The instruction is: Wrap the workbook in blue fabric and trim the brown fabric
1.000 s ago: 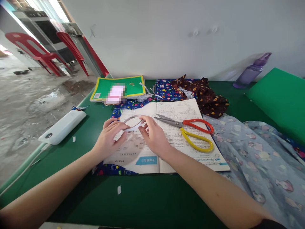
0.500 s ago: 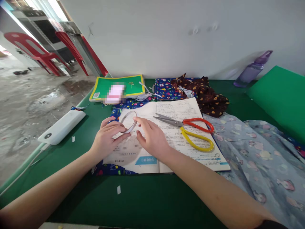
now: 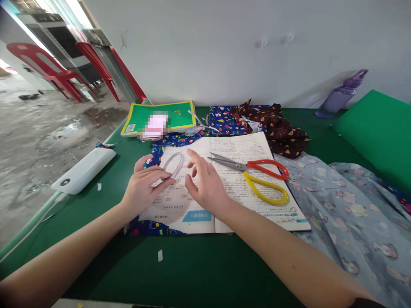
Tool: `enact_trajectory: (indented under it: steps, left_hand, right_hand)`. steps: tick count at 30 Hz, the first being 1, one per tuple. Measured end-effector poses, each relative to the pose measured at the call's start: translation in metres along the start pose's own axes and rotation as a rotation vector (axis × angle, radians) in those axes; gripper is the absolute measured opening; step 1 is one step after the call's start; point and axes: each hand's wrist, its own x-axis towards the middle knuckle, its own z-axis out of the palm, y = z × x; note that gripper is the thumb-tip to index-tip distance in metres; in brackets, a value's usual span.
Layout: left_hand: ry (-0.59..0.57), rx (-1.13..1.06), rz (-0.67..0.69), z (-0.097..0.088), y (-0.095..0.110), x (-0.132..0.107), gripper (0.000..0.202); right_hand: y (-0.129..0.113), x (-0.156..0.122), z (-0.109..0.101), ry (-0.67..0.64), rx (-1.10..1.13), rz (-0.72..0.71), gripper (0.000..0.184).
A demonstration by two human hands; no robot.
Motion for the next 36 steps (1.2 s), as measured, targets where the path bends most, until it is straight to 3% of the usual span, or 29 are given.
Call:
enact_trajectory:
  steps: [7, 10, 17, 25, 32, 36]
  left_hand:
    - [-0.019, -0.054, -0.032, -0.002, 0.001, 0.000, 0.023]
    - [-0.020, -0.081, 0.022, 0.000, 0.001, -0.001, 0.019]
    - [0.005, -0.103, 0.018, -0.001, 0.002, 0.002, 0.013]
    - [-0.034, -0.105, -0.008, -0.001, 0.001, 0.003, 0.006]
    - [-0.043, -0.115, 0.004, 0.000, 0.001, 0.002, 0.005]
    - [-0.006, -0.093, 0.020, -0.002, 0.001, 0.002, 0.015]
  right_hand:
    - [0.003, 0.001, 0.000, -0.103, -0.214, -0.226, 0.028]
    - [0.004, 0.000, 0.003, -0.080, -0.243, -0.240, 0.015]
    - [0.005, 0.001, 0.001, 0.034, -0.172, -0.131, 0.009]
    - [0.014, 0.007, -0.003, 0.123, 0.026, 0.222, 0.016]
    - [0.018, 0.007, -0.002, 0.101, 0.030, 0.309, 0.015]
    - [0.015, 0.006, 0.000, 0.092, 0.060, 0.292, 0.032]
